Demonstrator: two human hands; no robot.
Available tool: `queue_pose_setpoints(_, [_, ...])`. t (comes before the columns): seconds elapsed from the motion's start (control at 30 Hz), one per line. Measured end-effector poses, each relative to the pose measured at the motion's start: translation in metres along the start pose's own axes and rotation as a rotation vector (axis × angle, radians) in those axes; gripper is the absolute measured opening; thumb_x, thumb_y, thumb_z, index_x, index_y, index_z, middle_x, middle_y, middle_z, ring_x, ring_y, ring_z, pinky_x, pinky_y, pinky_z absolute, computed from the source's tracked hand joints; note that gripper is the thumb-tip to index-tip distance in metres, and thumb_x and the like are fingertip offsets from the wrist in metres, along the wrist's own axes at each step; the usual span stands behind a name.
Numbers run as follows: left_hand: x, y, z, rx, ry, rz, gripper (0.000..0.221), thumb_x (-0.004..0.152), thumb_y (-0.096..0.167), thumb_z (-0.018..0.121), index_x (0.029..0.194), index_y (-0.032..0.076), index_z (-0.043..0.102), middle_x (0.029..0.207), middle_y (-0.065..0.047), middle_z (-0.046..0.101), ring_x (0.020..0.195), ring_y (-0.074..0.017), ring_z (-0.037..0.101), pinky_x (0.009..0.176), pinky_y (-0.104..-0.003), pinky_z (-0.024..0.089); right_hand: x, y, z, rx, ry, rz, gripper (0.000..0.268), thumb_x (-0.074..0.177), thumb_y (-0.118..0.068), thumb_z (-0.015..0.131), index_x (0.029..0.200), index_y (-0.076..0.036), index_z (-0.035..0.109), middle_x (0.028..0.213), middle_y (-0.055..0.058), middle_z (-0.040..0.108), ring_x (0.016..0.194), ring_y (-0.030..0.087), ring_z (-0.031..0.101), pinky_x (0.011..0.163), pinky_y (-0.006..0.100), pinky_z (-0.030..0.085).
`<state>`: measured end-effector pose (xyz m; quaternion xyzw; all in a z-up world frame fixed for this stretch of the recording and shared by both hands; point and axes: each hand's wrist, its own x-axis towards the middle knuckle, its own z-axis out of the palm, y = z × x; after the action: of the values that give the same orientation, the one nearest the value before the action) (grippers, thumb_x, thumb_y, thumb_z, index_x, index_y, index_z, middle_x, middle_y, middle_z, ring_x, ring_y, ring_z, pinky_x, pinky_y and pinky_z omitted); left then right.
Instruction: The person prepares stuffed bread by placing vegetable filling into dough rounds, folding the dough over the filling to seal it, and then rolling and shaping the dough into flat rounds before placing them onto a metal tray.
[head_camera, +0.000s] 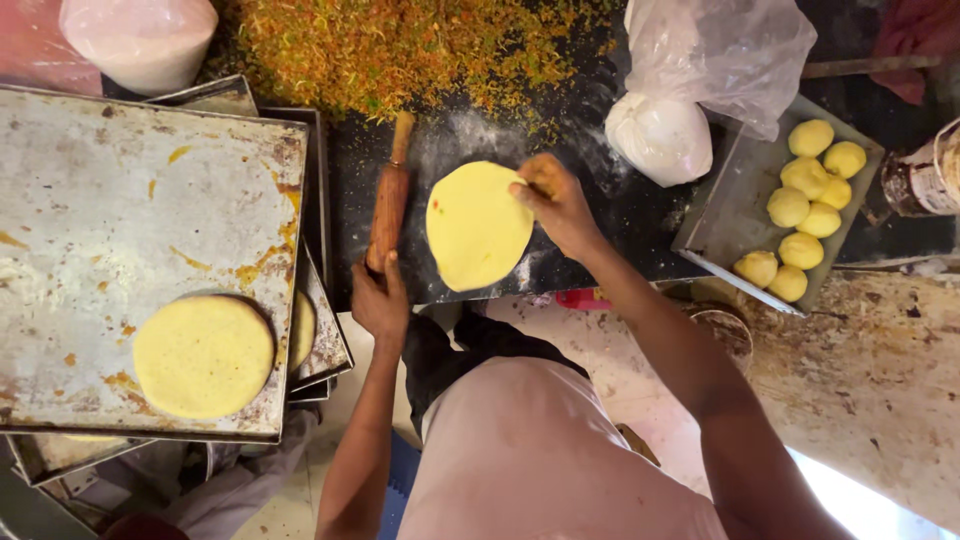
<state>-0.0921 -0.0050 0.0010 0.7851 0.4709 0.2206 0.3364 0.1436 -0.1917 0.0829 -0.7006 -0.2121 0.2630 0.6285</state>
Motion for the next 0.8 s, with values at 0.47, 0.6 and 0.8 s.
queue_pose_setpoints(0.47, [0.063, 0.06, 0.045, 0.311, -0.396, 1.002, 0.067, 0.095, 0.068, 0.055, 0.113, 0.004, 0.063, 0.1, -0.015, 0.067, 0.094, -0.0308, 0.065, 0.088, -0.046, 0.046, -0.007, 0.046, -0.037, -0.844, 0.356, -0.467, 0.01, 0.107, -0.016, 0.064, 0.116, -0.013, 0.066, 0.106, 0.014, 0.076, 0.094, 0.035, 0.074, 0.079, 0.044, 0.06])
queue_pose_setpoints(0.6, [0.135, 0.083, 0.097, 0.704, -0.487, 0.99, 0.089, 0.102, 0.08, 0.019, 0.119, 0.002, 0.058, 0.105, -0.015, 0.053, 0.099, -0.0295, 0.055, 0.089, -0.047, 0.045, 0.059, 0.079, -0.05, -1.102, 0.406, -0.155, 0.019, 0.107, -0.03, 0.054, 0.114, -0.019, 0.068, 0.083, 0.018, 0.074, 0.074, 0.042, 0.07, 0.065, 0.057, 0.053])
queue_pose_setpoints(0.8, [0.198, 0.104, 0.139, 0.515, -0.327, 1.018, 0.091, 0.112, 0.078, 0.007, 0.122, 0.003, 0.058, 0.114, -0.015, 0.051, 0.109, -0.0335, 0.051, 0.096, -0.049, 0.043, 0.116, 0.086, -0.062, -1.057, 0.526, -0.236, 0.02, 0.11, -0.029, 0.053, 0.114, -0.015, 0.067, 0.089, 0.016, 0.075, 0.079, 0.041, 0.071, 0.069, 0.054, 0.055])
